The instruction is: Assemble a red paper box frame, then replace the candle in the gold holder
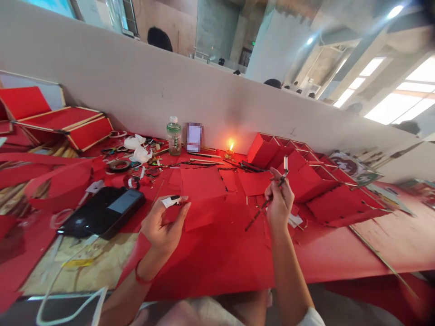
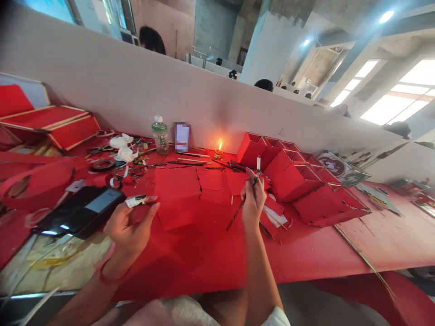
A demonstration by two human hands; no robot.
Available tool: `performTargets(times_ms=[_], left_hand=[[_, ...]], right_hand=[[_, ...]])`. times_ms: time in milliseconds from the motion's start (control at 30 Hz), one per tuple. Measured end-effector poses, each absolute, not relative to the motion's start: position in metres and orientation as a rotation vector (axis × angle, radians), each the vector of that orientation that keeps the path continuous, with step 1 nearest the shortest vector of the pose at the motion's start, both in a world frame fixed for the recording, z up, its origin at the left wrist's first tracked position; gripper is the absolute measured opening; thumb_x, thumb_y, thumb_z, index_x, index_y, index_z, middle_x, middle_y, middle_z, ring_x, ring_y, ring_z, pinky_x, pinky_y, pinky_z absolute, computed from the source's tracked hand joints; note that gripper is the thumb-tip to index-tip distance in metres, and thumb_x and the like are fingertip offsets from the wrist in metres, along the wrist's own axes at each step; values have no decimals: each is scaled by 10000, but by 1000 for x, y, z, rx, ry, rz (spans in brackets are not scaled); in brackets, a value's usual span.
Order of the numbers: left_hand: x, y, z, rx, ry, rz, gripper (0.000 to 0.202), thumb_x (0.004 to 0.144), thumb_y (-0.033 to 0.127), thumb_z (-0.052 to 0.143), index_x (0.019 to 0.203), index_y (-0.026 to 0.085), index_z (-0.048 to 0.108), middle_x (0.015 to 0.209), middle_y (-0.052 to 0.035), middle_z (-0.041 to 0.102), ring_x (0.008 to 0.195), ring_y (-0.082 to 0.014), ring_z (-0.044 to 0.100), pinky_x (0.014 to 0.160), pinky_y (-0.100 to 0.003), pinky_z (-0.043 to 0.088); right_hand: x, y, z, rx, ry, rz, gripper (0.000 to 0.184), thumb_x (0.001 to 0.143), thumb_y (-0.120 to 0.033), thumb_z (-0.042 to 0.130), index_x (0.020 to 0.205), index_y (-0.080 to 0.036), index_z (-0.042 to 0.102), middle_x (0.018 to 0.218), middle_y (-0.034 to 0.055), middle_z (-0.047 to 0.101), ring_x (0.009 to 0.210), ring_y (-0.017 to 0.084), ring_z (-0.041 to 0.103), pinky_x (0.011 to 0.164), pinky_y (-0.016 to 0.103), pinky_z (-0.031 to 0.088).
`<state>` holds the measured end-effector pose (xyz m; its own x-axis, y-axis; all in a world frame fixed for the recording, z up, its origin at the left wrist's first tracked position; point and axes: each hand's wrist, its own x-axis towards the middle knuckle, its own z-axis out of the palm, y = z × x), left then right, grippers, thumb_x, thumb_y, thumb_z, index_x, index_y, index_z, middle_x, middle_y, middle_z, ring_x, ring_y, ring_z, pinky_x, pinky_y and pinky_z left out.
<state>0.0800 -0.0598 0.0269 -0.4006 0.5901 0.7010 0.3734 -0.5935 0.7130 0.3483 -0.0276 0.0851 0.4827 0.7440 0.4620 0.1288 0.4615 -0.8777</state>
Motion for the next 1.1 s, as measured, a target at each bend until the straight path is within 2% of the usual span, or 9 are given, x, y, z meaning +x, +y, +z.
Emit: performTargets(times_ms=[133,300,400,467,567,667,733,967,1100], left_hand=[[81,-57,27,1555,1321,2137,219,834,339,783,965,187,695,857,-27,770,760,-171,751,750,-311,649],[83,-53,32,1475,1199,2200,197,795,253,813,941,188,697,820,-1,762,706,-141,744,704,-263,648],[87,-53,36,1422,1185,2227,193,778,226,824,922,188,701,806,9,760,682,-131,741,691,-250,648],[90,-54,39,1406,1180,2236,179,777,206,819,913,192,704,796,18,756,676,-123,738,684,-239,647],[92,-54,42,1384,1131,2269,195,764,156,816,924,196,712,788,27,754,675,-112,735,681,-216,644],[91,-55,42,1366,1112,2261,207,749,154,824,921,198,718,789,23,758,673,-120,736,684,-225,646],[90,-55,41,1360,1127,2240,190,752,177,826,908,200,720,788,19,759,675,-128,737,692,-238,648],[92,-57,45,1253,1123,2215,222,713,220,854,882,197,712,767,26,757,660,-132,740,673,-214,647],[92,-57,47,1274,1179,2188,190,725,227,834,859,186,706,748,15,762,653,-144,744,670,-229,652]], right_hand=[[333,-29,48,-1155,-1055,441,361,903,-481,563,1066,-180,676,817,-2,589,575,83,509,501,212,387],[319,-42,-25,-1443,-1140,572,571,921,-690,423,940,-170,659,594,-28,529,516,128,501,503,243,412],[331,-45,-41,-1625,-1254,483,664,946,-721,315,894,-165,675,540,-22,506,494,153,487,492,261,381],[345,-42,-37,-1734,-1309,383,662,962,-678,291,912,-154,693,623,28,603,581,185,572,543,271,420],[364,-28,-22,-1840,-1378,323,536,983,-489,331,1084,-124,711,893,116,740,830,234,695,697,290,508],[376,-10,-3,-1959,-1485,270,454,968,-271,362,1240,-111,688,1141,153,742,1067,235,690,893,294,514],[381,2,8,-2047,-1559,222,459,975,-206,365,1318,-141,664,1238,139,715,1146,227,663,971,293,486],[387,40,38,-2359,-1700,2,486,1046,-269,350,1488,-245,551,1219,147,677,1021,260,698,892,347,507],[390,64,45,-2430,-1769,-100,525,1047,-218,304,1533,-279,493,1238,165,642,994,264,701,863,364,509]])
